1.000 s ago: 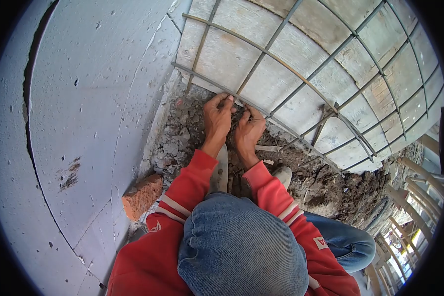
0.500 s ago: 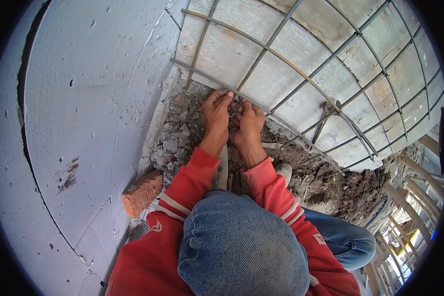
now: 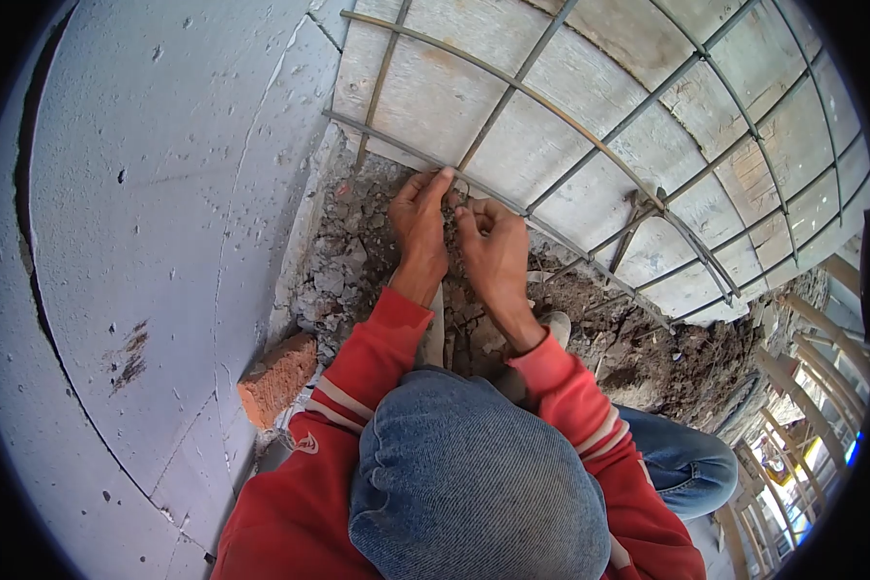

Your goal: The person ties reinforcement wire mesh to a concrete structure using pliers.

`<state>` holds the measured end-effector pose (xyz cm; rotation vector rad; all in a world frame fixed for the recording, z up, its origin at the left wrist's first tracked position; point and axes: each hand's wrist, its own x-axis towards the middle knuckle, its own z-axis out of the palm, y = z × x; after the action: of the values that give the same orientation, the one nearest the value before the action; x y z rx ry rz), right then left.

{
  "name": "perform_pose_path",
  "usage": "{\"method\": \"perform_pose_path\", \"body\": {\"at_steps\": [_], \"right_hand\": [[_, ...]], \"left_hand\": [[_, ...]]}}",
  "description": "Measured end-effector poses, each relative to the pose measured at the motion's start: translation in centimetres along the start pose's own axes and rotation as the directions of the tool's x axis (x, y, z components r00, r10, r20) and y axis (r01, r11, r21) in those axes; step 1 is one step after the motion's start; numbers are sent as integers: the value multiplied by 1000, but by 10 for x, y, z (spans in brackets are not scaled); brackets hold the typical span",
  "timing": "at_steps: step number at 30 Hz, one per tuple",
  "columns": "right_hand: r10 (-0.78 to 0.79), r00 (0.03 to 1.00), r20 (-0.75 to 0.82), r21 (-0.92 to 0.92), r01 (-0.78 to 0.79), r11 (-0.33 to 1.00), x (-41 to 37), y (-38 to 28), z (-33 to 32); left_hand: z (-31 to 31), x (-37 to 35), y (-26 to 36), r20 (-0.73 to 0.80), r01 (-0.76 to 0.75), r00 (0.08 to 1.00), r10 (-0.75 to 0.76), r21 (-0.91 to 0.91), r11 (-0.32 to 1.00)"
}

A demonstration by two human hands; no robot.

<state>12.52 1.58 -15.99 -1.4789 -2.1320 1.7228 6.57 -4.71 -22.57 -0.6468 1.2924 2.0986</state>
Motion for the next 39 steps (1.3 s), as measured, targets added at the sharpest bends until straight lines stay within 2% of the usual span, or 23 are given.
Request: {"method": "perform_pose_path", "body": {"at_steps": [1, 2, 4, 6, 8, 9, 11, 18, 20, 21, 24, 26, 27, 28, 29, 30, 31, 32, 33, 34, 36, 37, 39], "right_hand": [[-200, 979, 35, -340, 199, 919, -2, -9, -9], [-198, 980, 30, -345, 196, 918, -2, -17, -17], [-478, 862, 168, -625, 468, 625, 10, -35, -31], [-537, 794, 284, -670, 565, 482, 28, -54, -35], [-650, 537, 538, -606, 782, 144, 53, -70, -30], [-650, 535, 540, -607, 782, 140, 67, -73, -25], [-594, 396, 700, -548, 831, -92, 92, -76, -10], [-525, 460, 716, -595, 795, -115, 106, -75, 14], [-703, 256, 663, -561, 792, -241, 101, -66, 8], [-702, 256, 664, -561, 791, -242, 94, -63, 1], [-885, 108, 454, -455, 882, -126, 65, -44, -27], [-865, 491, 104, -466, 792, 393, 49, -20, -37], [-868, 485, 107, -463, 797, 388, 49, -16, -39], [-597, 799, 70, -249, 594, 765, 49, -12, -41], [-215, 968, 127, -25, 220, 975, 47, -16, -42], [-211, 970, 117, -23, 215, 976, 49, -21, -44], [-2, 935, 355, 129, -47, 991, 57, -28, -45], [148, 788, 598, 206, -329, 921, 65, -36, -43], [157, 725, 671, 221, -397, 891, 75, -34, -36], [152, 724, 673, 223, -394, 892, 85, -34, -32], [212, 544, 812, 133, -525, 841, 98, -36, -31], [214, 541, 813, 129, -527, 840, 97, -33, -32], [214, 701, 680, -79, -220, 972, 89, -40, -34]], "left_hand": [[4, -1, 3, -20, -13, 1000, 14, 29, 999], [6, -2, 4, -37, -26, 999, 29, 58, 998], [7, -1, 1, -39, -40, 998, 43, 83, 996], [6, -2, 0, -47, -55, 997, 60, 110, 992], [6, -2, 1, -49, -60, 997, 65, 83, 995], [2, 0, -3, -48, -61, 997, 64, 79, 995], [-5, 8, -9, 40, -95, 995, 91, 108, 990], [10, 5, -10, -38, -131, 990, 139, 175, 976], [8, 2, -6, -5, -123, 992, 125, 135, 983], [8, 1, -6, -5, -123, 992, 124, 133, 984], [12, 3, -7, -51, -120, 991, 122, 45, 992], [16, 3, -1, -67, -36, 997, 47, 161, 986], [19, 1, 3, -69, -41, 996, 53, 158, 987], [22, -1, 6, -109, -13, 994, 32, 172, 985], [25, -4, 8, -146, 21, 989, 8, 190, 981], [23, -3, 6, -138, 25, 990, 3, 197, 980], [18, 0, 3, -115, 24, 993, -1, 201, 979], [14, 3, 0, -94, 22, 996, -2, 204, 979], [13, 3, -1, -93, 18, 996, 1, 207, 978], [12, 4, -1, -86, 22, 996, -5, 191, 981], [10, 5, -2, -83, 24, 997, -10, 172, 985], [8, 5, -4, -73, 17, 997, -3, 191, 981], [8, 5, -3, -67, 8, 998, 6, 209, 978]]}}
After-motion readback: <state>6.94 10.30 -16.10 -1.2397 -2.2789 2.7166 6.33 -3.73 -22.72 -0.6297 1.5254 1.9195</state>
